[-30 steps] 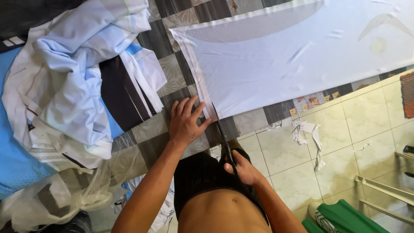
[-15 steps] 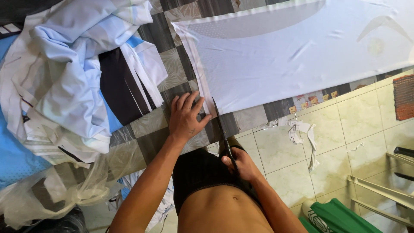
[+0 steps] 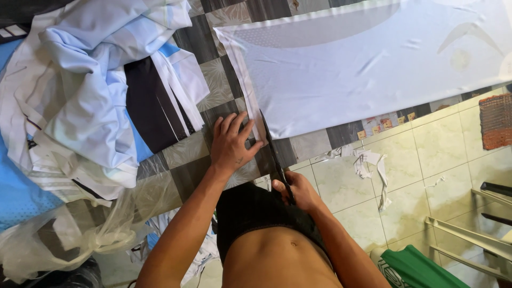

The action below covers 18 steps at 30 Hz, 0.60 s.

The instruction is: A person uses large scissors to cut out pattern pieces from fabric on a table and then folds the finished pieces.

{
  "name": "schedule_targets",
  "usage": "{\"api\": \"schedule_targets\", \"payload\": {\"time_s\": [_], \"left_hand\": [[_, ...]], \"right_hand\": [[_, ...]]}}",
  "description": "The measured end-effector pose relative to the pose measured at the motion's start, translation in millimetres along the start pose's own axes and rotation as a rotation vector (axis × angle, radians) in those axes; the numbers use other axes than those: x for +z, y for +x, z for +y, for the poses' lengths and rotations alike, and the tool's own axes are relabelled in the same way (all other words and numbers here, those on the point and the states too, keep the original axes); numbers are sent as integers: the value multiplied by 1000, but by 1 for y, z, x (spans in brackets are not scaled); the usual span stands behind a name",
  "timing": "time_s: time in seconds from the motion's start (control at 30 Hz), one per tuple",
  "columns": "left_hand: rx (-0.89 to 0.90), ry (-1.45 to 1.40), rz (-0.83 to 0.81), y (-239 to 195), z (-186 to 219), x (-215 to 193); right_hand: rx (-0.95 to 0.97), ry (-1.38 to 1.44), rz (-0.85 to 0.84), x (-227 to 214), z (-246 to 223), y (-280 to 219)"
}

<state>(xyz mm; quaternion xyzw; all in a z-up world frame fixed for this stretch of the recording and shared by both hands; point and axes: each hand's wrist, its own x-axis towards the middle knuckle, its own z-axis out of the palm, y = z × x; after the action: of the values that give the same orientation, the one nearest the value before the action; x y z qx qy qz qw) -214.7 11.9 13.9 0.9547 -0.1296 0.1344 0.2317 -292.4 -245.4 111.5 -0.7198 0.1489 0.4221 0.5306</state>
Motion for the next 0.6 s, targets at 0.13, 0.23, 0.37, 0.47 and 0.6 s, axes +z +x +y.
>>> {"api": "schedule_targets", "payload": {"time_s": [0.13,0.23,0.37,0.47,0.6], "left_hand": [[3,17,12,-1,-1,0],[-6,-13,-25,0,-1,-1],[7,19,-2,-2,-1,2],[8,23,8,-2,-1,4],[-10,20,-15,-2,-3,4]], "right_hand": [[17,54,8,1,3,11],[-20,-54,-55,-2,4,27],[-3,8,23,7,-24,16],[12,6,46,5,-34,12],[-12,-17,-3,3,-28,33]]}}
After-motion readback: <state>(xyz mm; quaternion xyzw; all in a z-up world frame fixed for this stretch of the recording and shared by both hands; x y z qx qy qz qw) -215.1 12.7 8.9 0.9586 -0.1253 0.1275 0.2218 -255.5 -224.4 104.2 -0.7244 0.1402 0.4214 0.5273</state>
